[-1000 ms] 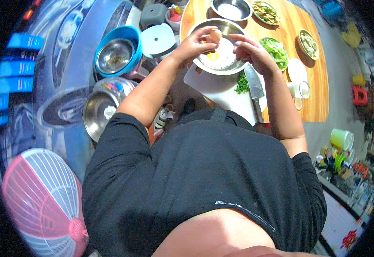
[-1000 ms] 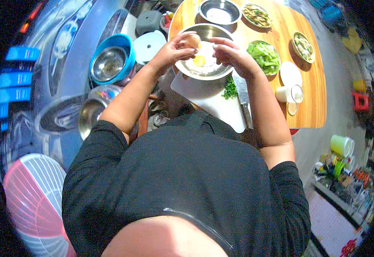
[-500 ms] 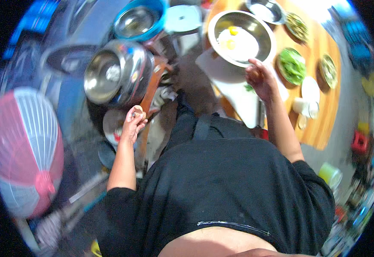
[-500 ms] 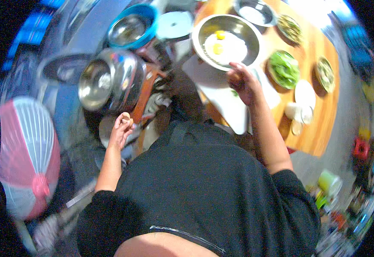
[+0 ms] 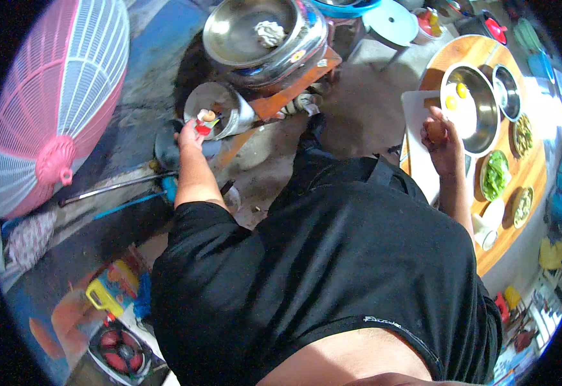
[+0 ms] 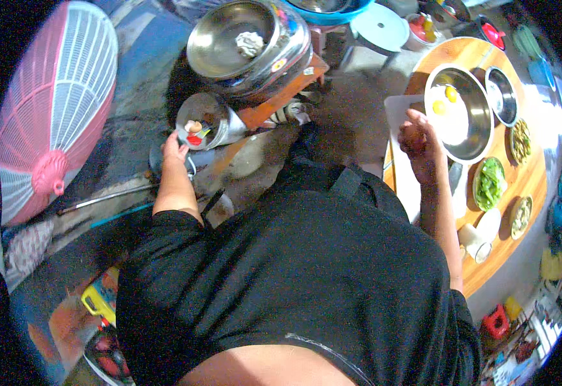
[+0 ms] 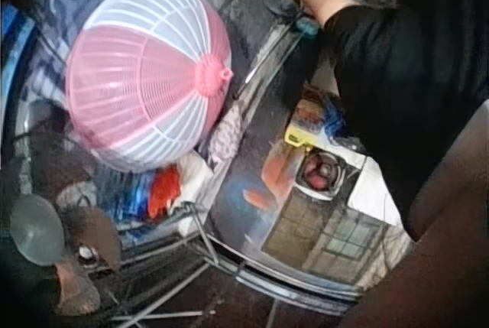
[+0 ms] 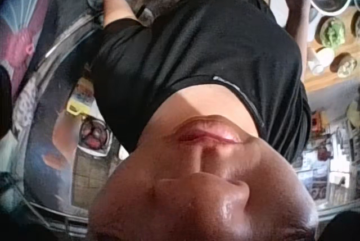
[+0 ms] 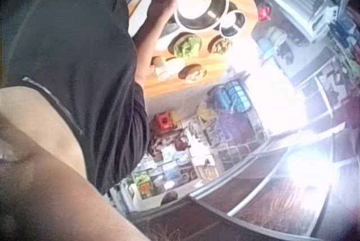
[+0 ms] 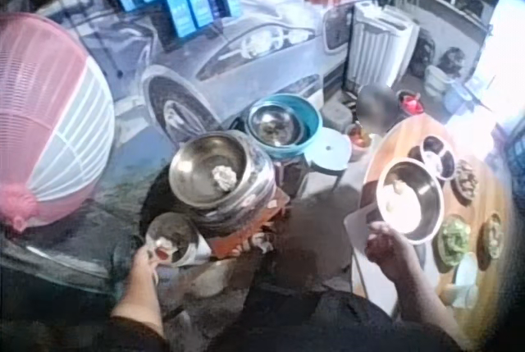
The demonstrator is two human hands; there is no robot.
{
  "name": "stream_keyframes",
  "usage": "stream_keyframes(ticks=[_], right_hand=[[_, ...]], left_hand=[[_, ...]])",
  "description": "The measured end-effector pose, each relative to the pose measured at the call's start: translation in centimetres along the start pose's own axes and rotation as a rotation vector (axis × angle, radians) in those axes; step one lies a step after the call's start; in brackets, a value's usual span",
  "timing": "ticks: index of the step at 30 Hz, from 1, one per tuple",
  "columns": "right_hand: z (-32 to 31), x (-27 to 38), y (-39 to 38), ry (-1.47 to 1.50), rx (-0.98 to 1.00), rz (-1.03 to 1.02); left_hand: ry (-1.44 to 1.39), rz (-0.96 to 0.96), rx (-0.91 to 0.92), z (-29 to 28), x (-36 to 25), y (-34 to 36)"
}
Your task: The person cracks eggs into a bowl, whisks them with chopsticks, and pours the mixture into a hot wok to cook scrambled eggs. They then transfer the cooked eggs into a bowl and place it on a table with other prepared dishes.
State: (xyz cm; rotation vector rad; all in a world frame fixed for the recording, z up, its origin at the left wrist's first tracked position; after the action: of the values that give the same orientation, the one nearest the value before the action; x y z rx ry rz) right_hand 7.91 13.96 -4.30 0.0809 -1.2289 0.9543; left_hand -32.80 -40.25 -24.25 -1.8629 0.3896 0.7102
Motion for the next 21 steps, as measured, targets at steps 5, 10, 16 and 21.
stream_keyframes(ticks=[5, 10, 16, 21], right_hand=[[0.0, 0.7, -0.2, 0.043, -0.013, 0.022], [-3.1, -0.5, -3.8, -0.053, -0.055, -0.02], [-13.5, -4.2, -10.6, -0.565, -0.634, -0.194], [-22.4, -7.0, -14.8, -0.587, -1.09, -0.366]], left_hand=[[0.261, 0.152, 0.175, 4.2, 2.4, 3.6], [1.476, 0.601, 0.655, 16.4, 7.3, -5.4], [1.693, 0.939, 1.121, 26.4, 8.1, -19.9], [1.682, 0.895, 1.104, 30.7, 7.2, -21.6]])
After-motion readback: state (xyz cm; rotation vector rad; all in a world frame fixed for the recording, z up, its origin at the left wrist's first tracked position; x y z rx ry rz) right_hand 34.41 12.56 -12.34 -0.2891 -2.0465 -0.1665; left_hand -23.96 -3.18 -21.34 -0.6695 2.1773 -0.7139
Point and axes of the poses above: each hand's wrist, its own y-axis towards the middle knuckle, its own z-axis out of the palm, x = y × z, the point moved 3 cm from there along y, towards the middle knuckle, and after that the axes turned 7 degrees about -z, right-handed, at the moved point
